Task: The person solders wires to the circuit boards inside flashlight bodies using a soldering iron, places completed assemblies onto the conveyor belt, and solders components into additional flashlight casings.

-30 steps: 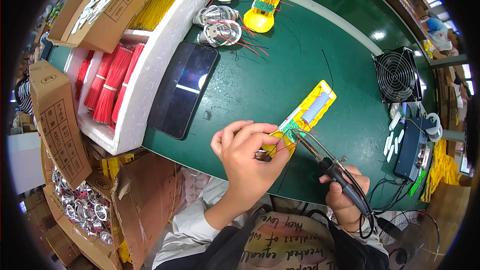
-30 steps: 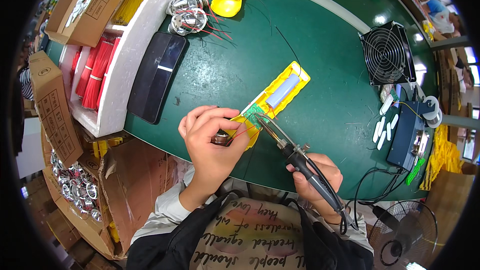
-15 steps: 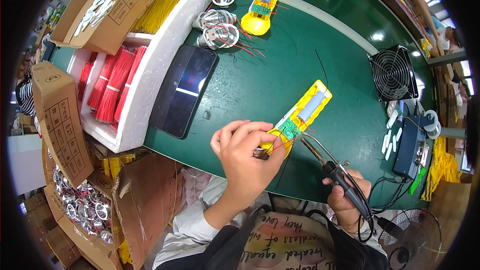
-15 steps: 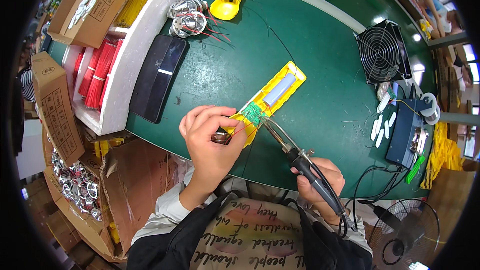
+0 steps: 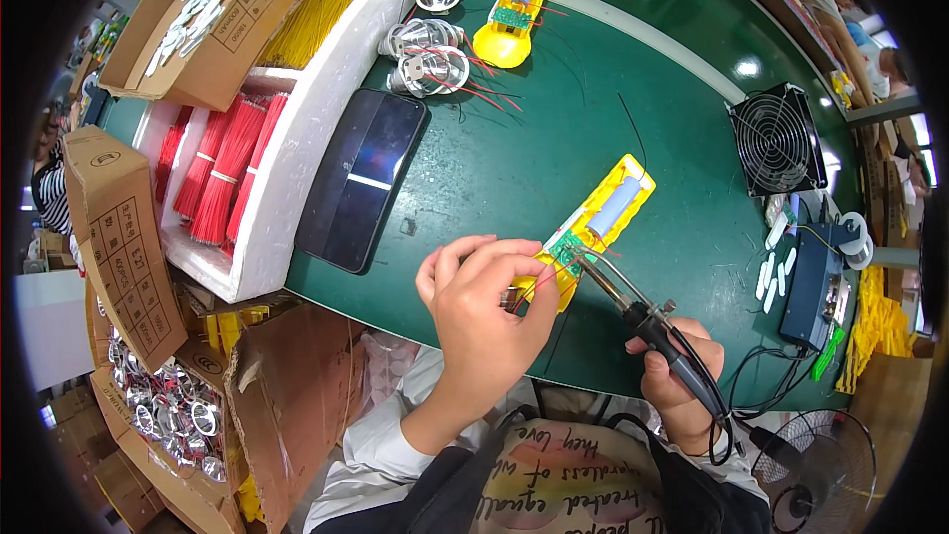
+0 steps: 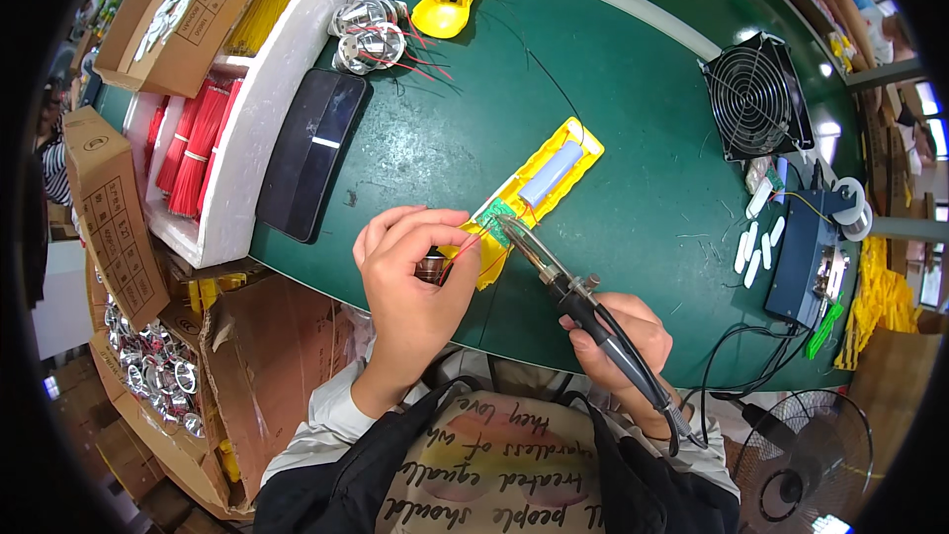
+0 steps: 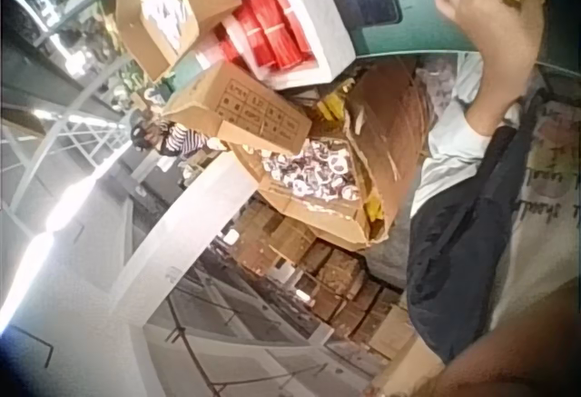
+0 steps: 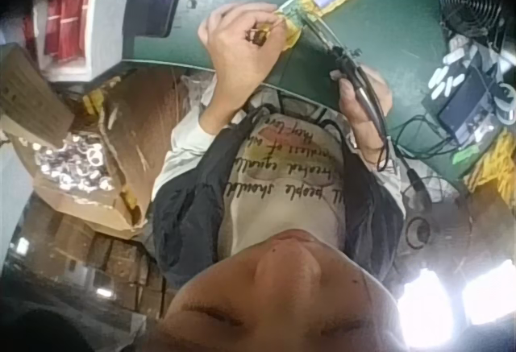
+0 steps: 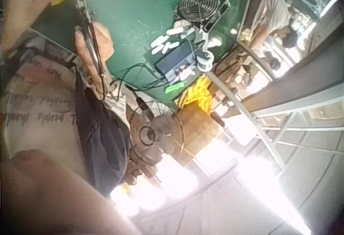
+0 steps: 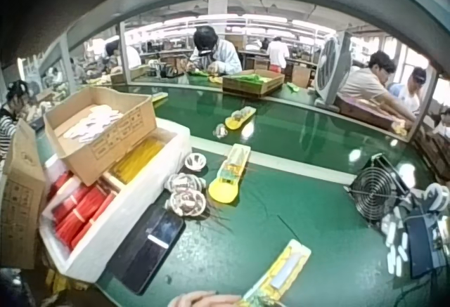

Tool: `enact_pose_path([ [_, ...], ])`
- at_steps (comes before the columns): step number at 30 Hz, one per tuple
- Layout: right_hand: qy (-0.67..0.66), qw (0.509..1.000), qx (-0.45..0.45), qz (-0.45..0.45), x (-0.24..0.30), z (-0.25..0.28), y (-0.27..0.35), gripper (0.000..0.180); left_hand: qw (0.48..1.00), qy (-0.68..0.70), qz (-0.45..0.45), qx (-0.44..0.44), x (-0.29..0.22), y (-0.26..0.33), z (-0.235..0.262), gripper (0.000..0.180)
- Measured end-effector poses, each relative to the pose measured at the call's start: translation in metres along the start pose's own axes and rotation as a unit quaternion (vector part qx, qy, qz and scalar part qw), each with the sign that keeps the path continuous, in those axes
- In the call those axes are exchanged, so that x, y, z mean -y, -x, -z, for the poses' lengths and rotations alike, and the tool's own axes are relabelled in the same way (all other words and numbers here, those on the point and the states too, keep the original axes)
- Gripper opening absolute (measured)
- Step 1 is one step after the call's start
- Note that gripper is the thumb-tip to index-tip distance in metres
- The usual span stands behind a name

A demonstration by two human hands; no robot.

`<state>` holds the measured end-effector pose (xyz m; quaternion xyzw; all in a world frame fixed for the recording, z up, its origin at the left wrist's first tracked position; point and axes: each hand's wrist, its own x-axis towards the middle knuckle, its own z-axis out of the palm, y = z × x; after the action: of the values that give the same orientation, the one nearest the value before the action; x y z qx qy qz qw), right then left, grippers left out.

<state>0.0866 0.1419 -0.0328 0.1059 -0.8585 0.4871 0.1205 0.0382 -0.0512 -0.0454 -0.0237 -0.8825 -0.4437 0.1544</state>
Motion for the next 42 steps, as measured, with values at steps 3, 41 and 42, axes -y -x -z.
enact_pose_path([
  [3,0.011,1.0,0.004,-0.009,0.001,-0.001,-0.001,0.025,1.0,0.001,0.001,0.002,0.0,0.0,0.0,0.006],
  [41,-0.166,0.957,-0.239,-0.023,-0.023,0.015,0.053,0.023,0.996,-0.033,-0.048,-0.066,0.012,0.028,-0.011,0.008],
  [42,-0.165,0.957,-0.238,-0.023,-0.023,0.015,0.054,0.023,0.996,-0.031,-0.054,-0.062,0.012,0.029,-0.01,0.008],
])
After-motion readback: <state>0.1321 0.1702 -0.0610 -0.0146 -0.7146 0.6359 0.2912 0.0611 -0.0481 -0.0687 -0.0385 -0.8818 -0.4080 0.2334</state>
